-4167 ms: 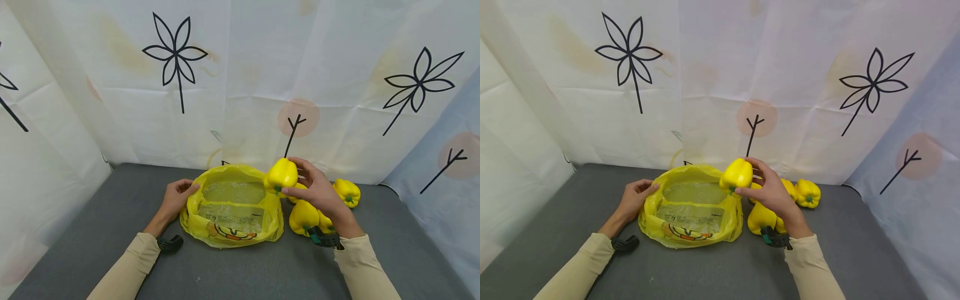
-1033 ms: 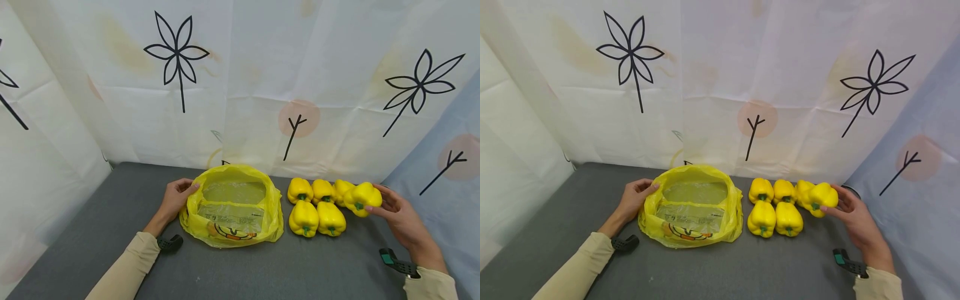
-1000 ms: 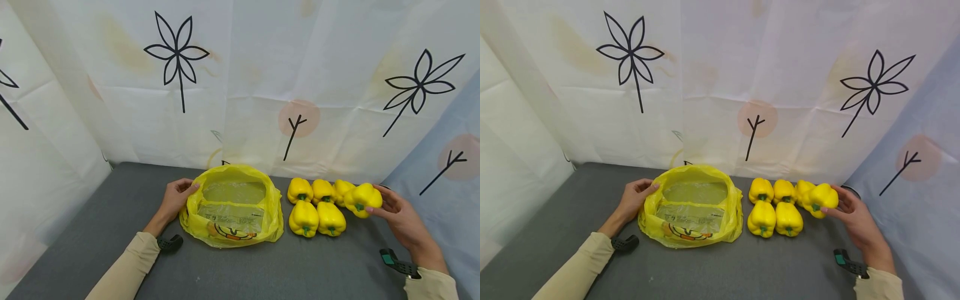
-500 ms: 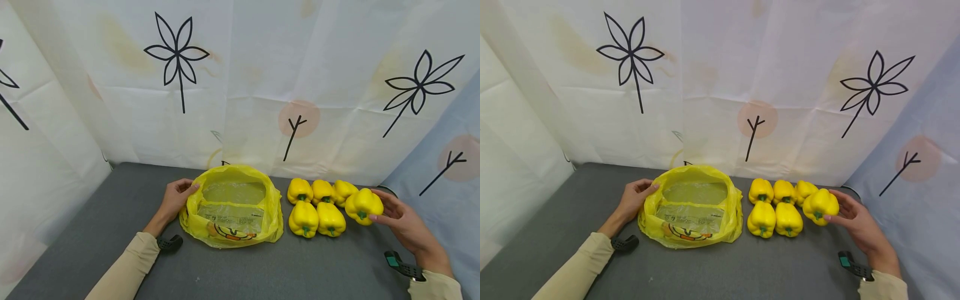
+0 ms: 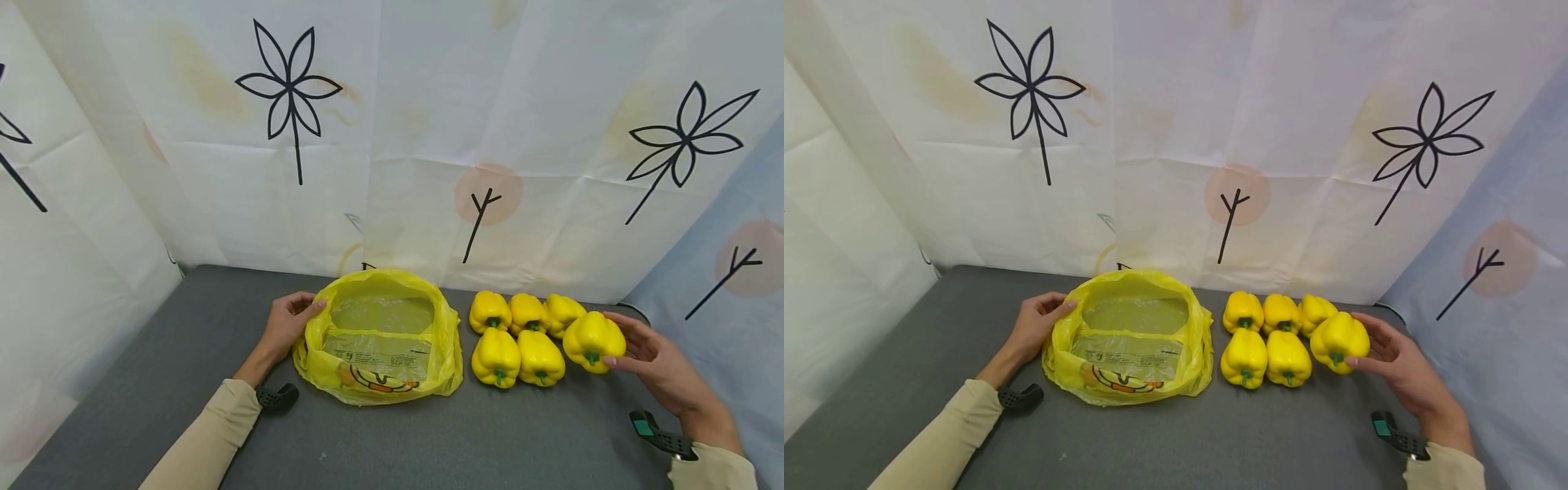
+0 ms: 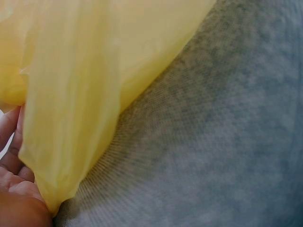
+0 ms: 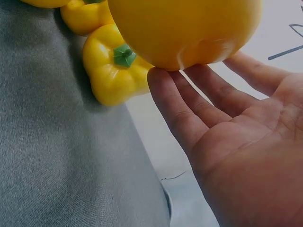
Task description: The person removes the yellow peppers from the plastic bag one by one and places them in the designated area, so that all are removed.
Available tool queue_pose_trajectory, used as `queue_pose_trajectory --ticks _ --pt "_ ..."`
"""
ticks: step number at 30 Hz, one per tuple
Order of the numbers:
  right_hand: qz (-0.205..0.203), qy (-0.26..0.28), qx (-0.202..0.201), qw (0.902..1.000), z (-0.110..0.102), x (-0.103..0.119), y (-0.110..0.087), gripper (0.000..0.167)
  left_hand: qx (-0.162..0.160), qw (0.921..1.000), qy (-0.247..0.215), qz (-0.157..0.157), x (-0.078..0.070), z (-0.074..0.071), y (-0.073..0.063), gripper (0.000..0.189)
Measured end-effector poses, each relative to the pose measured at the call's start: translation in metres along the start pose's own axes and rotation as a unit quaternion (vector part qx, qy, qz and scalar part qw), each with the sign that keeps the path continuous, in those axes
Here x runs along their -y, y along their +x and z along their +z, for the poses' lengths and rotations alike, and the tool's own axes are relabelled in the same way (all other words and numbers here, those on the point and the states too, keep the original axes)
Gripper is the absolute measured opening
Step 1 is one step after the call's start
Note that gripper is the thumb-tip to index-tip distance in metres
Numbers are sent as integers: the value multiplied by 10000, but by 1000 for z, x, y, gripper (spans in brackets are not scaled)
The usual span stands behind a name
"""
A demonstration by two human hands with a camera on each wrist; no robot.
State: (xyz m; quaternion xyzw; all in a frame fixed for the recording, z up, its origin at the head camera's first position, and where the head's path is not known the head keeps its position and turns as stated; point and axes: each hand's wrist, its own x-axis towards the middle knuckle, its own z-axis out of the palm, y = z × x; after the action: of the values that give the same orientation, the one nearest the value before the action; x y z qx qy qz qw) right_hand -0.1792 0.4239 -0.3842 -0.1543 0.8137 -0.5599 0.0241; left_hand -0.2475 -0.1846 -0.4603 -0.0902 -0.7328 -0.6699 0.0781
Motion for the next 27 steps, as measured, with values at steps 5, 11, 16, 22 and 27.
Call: queue_pose_trajectory --ticks 5,11,16,22,27 --pt "79 -353 238 9991 -2 -2 -1 68 -1 10000 14 25 -1 0 -1 30" --pt "133 -420 449 9980 -4 -6 -1 67 7 10000 -20 41 -1 0 -1 30" --pt "95 -351 614 9974 -6 -10 -2 67 3 10000 -36 27 -3 0 -1 30" --pt "214 -206 713 9970 -8 -15 -2 68 -10 10000 -34 4 -3 0 -1 30" --pt "440 -180 778 9958 -7 -19 -2 69 11 10000 -27 -20 -2 0 -1 31"
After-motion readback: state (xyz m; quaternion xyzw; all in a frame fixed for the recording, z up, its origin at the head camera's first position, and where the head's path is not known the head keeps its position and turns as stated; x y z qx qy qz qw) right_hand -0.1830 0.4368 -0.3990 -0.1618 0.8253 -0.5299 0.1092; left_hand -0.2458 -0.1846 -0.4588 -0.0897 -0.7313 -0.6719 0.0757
